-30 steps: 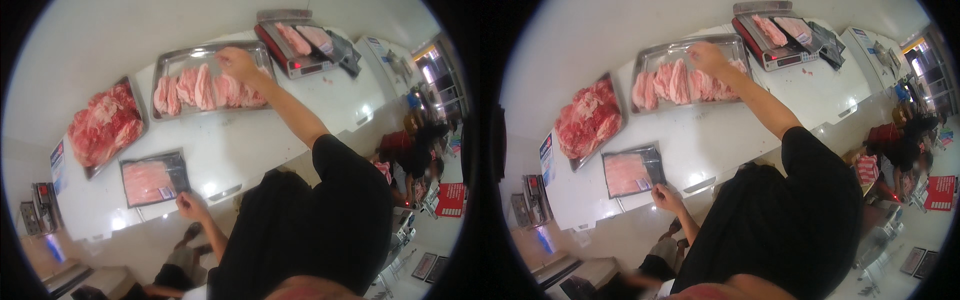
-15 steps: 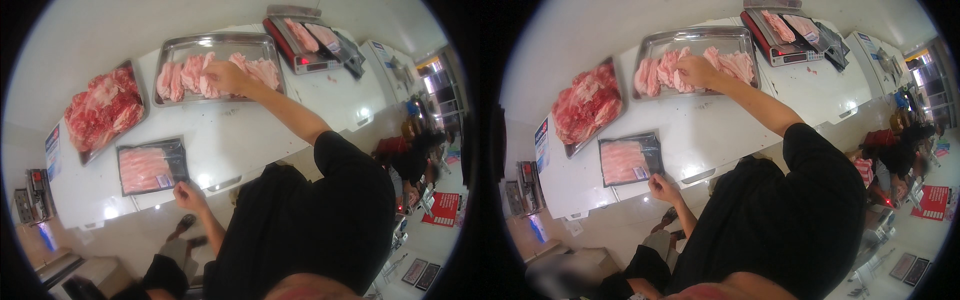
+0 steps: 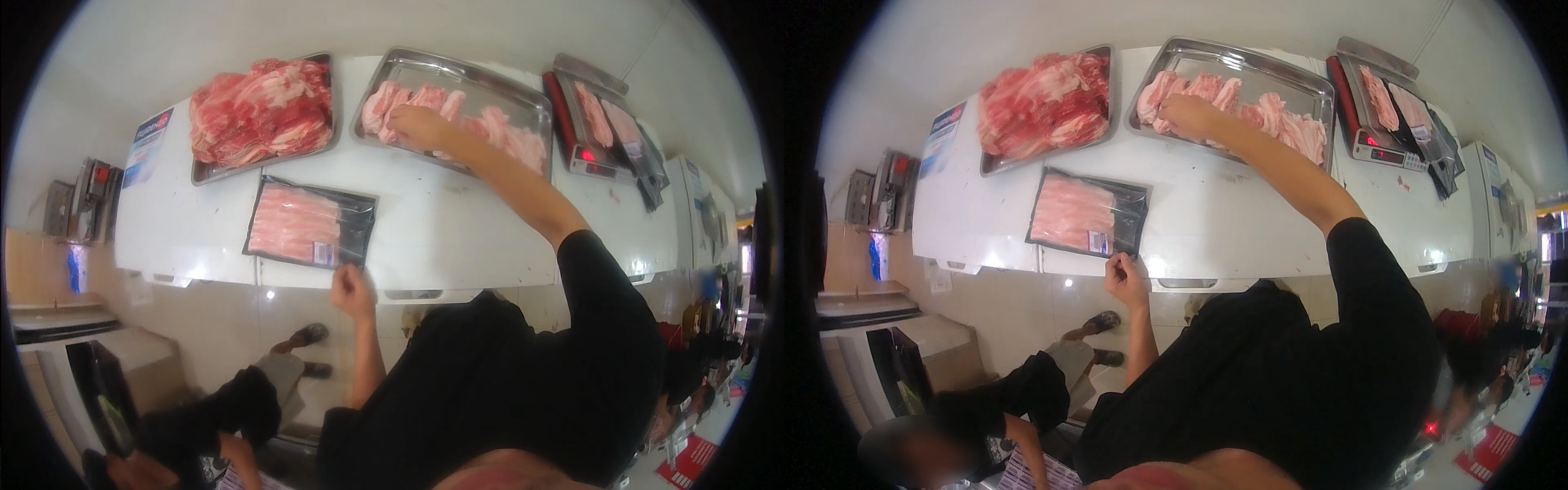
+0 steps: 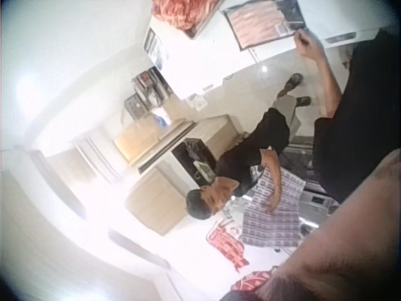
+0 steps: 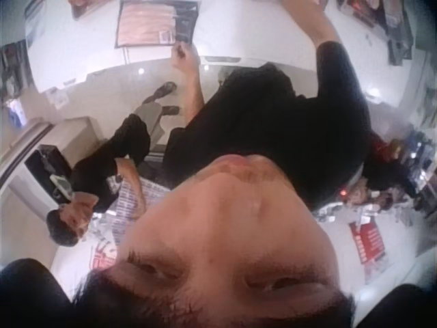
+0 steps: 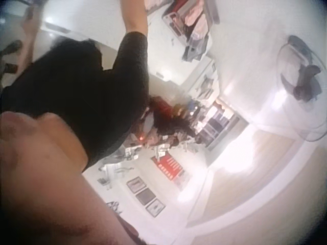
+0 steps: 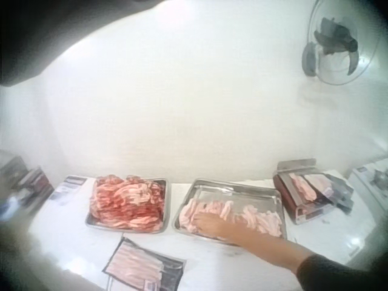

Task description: The person packages meat by weighing individual slices on a scale and then arranging them into a black tray.

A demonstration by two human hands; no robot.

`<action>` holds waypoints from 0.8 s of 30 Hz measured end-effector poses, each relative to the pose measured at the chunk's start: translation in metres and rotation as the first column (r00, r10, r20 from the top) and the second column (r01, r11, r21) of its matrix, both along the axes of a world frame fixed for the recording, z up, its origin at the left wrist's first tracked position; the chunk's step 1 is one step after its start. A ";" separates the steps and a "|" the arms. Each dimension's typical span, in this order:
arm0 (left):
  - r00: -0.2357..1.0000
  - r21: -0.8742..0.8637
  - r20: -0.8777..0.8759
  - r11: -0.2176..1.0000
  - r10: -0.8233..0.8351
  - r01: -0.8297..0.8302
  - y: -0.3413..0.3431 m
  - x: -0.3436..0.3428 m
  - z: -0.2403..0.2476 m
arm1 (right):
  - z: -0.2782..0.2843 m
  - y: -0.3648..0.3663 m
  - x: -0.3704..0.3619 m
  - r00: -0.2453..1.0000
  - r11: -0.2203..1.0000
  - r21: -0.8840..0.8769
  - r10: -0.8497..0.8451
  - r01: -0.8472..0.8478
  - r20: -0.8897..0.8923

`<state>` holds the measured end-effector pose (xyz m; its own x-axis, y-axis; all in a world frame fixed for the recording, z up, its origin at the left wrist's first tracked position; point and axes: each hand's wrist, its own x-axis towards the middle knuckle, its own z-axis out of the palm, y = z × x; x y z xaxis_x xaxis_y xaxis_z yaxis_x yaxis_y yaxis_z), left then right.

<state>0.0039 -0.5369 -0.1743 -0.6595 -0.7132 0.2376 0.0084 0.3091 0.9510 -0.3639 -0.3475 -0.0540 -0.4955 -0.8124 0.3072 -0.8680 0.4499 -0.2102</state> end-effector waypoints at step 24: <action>0.997 0.101 -0.047 0.993 0.065 -0.060 0.003 0.000 -0.002 | 0.010 -0.027 -0.041 0.976 0.947 0.248 0.182 -0.207 0.119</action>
